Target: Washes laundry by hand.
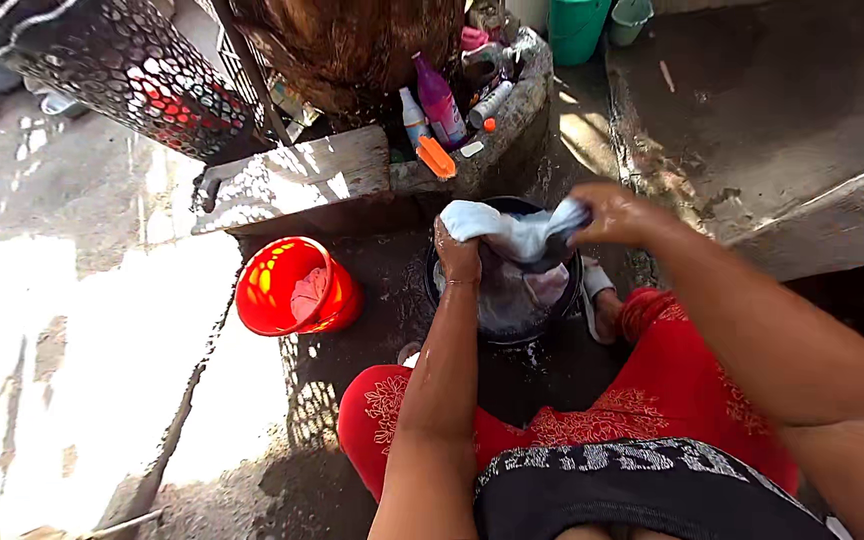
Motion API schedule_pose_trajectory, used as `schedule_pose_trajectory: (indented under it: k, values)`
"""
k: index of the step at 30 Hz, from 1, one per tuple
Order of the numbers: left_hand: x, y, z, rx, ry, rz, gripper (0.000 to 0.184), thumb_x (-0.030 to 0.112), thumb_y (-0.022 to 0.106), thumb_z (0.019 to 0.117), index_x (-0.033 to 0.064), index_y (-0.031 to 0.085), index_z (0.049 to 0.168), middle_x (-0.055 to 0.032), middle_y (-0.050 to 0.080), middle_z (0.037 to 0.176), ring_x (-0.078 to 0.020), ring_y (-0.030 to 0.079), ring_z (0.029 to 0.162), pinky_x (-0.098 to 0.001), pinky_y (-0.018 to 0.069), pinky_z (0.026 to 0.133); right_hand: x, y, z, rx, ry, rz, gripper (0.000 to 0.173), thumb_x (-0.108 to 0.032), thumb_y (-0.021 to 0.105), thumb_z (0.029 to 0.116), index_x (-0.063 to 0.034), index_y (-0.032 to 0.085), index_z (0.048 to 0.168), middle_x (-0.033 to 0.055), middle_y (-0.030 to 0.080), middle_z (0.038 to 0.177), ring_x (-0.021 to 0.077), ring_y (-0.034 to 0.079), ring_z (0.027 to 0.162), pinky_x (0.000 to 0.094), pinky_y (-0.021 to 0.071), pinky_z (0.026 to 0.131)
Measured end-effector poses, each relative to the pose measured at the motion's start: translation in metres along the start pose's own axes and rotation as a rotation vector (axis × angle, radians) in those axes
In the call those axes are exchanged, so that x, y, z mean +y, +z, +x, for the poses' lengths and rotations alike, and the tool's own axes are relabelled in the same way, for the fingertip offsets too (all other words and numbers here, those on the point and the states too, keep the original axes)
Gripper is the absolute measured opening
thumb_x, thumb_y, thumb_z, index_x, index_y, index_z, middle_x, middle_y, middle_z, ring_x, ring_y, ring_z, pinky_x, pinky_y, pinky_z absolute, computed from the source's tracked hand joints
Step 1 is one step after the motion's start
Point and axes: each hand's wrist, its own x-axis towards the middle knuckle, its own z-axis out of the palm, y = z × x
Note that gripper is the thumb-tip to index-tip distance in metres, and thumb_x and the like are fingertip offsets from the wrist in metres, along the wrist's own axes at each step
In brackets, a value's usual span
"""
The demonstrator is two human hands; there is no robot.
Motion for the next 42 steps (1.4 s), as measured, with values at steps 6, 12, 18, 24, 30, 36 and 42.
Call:
schedule_pose_trajectory:
  k: [6,12,18,24,30,36,42]
  values:
    - [0.066,0.041,-0.028,-0.243,-0.076,-0.381,0.051,0.009,0.068,0.0848,0.0095,0.052,0.133,0.0002,0.066,0.115,-0.0067,0.064,0.104,-0.0312,0.0561,0.090,0.022,0.123,0.030,-0.084,0.061,0.573,0.098,-0.012,0.099,0.0579,0.0020,0.051,0.143,0.0204,0.060,0.137,0.0251,0.058,0.127,0.0422,0.0457,0.112]
    - [0.108,0.050,-0.026,-0.263,-0.216,-0.818,0.021,0.039,0.071,0.0893,0.0225,0.070,0.102,0.0013,0.076,0.094,-0.0111,0.073,0.089,-0.0335,0.0622,0.077,0.006,0.127,0.044,0.141,0.224,1.261,0.028,0.004,0.054,0.0992,-0.0008,0.052,0.127,0.0044,0.062,0.099,0.0069,0.062,0.085,0.0265,0.0556,0.076]
    - [0.049,-0.020,0.006,-0.117,-0.090,-0.518,0.034,0.041,0.048,0.1059,0.0191,0.057,0.131,0.0001,0.069,0.120,-0.0134,0.065,0.114,-0.0385,0.0555,0.099,-0.002,0.104,0.049,0.440,-0.025,1.457,0.022,-0.011,0.059,0.0972,-0.0084,0.060,0.119,0.0001,0.071,0.098,0.0079,0.069,0.089,0.0304,0.0605,0.080]
    - [-0.001,-0.032,-0.040,-0.173,-0.540,-0.675,0.067,0.054,0.084,0.0715,0.0105,0.064,0.119,-0.0076,0.073,0.106,-0.0223,0.070,0.101,-0.0440,0.0576,0.092,-0.047,0.099,0.045,0.499,-0.004,1.538,0.021,-0.011,0.046,0.1035,-0.0121,0.058,0.121,-0.0037,0.068,0.100,0.0034,0.067,0.093,0.0260,0.0581,0.084]
    - [-0.008,-0.038,-0.042,-0.148,-0.518,-0.750,0.062,0.039,0.096,0.0566,0.0152,0.068,0.107,-0.0020,0.075,0.094,-0.0135,0.072,0.090,-0.0330,0.0599,0.082,-0.027,0.125,0.041,0.551,0.113,1.601,0.023,-0.015,0.035,0.1085,-0.0115,0.055,0.119,-0.0024,0.064,0.099,0.0037,0.062,0.096,0.0263,0.0540,0.087]
    - [0.021,-0.021,-0.011,0.078,-0.466,-0.798,0.049,0.046,0.019,0.1100,0.0186,0.058,0.124,-0.0034,0.069,0.112,-0.0190,0.067,0.108,-0.0429,0.0556,0.094,0.006,0.114,0.044,0.185,0.104,1.420,0.031,-0.006,0.058,0.0953,-0.0148,0.052,0.125,-0.0017,0.069,0.099,0.0088,0.068,0.087,0.0302,0.0597,0.075]
    - [0.022,-0.041,-0.001,0.064,-0.215,-0.459,0.047,0.034,0.014,0.1095,0.0180,0.059,0.110,0.0055,0.069,0.089,-0.0042,0.068,0.085,-0.0280,0.0587,0.076,0.034,0.113,0.041,-0.434,0.029,1.400,0.145,-0.057,0.093,0.0609,-0.0249,-0.006,0.163,0.0177,0.044,0.154,0.0401,0.061,0.127,0.0605,0.0593,0.090]
